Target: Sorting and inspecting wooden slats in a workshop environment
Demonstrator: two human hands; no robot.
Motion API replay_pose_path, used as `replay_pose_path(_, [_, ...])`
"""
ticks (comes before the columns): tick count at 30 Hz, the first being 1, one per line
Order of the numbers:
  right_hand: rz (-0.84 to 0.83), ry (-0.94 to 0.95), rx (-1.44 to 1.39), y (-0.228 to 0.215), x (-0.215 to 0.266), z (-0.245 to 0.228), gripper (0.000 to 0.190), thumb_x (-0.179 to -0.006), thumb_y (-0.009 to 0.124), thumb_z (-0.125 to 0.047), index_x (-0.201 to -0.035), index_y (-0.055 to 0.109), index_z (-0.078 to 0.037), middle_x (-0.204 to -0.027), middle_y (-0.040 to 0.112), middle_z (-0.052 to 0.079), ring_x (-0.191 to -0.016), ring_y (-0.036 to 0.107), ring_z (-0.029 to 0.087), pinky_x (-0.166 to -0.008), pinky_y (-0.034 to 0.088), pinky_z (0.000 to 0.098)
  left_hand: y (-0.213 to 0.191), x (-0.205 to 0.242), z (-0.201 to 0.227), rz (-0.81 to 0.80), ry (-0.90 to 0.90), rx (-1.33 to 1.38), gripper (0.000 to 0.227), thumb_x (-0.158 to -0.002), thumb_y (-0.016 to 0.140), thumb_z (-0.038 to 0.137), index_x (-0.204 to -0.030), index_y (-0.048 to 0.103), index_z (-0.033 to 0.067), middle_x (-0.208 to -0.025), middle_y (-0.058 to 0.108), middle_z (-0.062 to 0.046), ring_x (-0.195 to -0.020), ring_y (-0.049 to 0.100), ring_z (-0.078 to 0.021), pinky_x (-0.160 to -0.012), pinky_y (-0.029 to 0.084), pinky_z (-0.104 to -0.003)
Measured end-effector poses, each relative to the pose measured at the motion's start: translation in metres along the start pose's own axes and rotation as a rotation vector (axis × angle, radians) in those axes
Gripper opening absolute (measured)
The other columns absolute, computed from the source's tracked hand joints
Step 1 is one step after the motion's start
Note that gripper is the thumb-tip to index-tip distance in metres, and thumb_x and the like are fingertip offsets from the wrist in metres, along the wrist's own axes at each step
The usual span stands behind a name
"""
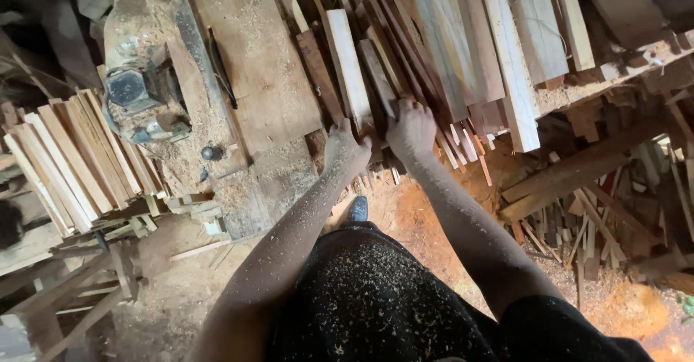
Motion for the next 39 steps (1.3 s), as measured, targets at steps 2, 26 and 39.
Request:
replay_pose_path(2, [-0.047,0.050,-0.108,-0.002,-0.007,0.012,0.039,-0.080,0.080,-0.044,-0.106,0.070,-0.017,-0.093,0.072,0.010,-0.090,0.071,0.035,-0.080,0.057,0.0445,-0.001,0.002,-0.001,-0.004,-0.007,0.037,0.052,-0.083,0.071,0.029,-0.124,0.054,0.0015,-0.118,0.059,-0.029,-0.110,0.066,-0.0529,-0.091,0.060,-0.058])
replay_pose_path(26, [-0.307,0.075,-0.965,-0.030,0.064,-0.140,0.022,-0.091,0.081,-0.027,-0.109,0.081,-0.015,-0.087,0.078,0.013,-0.081,0.074,0.021,-0.063,0.060,0.0371,-0.088,0.078,-0.098,0.021,-0.189,0.834,0.051,-0.095,0.069,0.022,-0.144,0.056,0.0104,-0.107,0.074,-0.015,-0.090,0.071,-0.0224,-0.072,0.066,-0.034])
replay_pose_path(39, [-0.218,0.062,-0.901,-0.048,0.103,-0.207,0.026,-0.099,0.069,-0.034,-0.097,0.081,-0.012,-0.073,0.070,0.011,-0.079,0.057,0.009,-0.069,0.052,0.0345,-0.145,0.136,-0.133,0.003,-0.169,1.207,0.043,-0.101,0.061,0.017,-0.141,0.059,0.0015,-0.110,0.073,-0.018,-0.092,0.069,-0.0223,-0.074,0.063,-0.034])
Point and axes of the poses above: each hand's wrist, its own x-axis away from the middle knuckle, its own y-axis out of the palm, z = x × y, the point moved 9 cm from there along -x, towards the middle knuckle
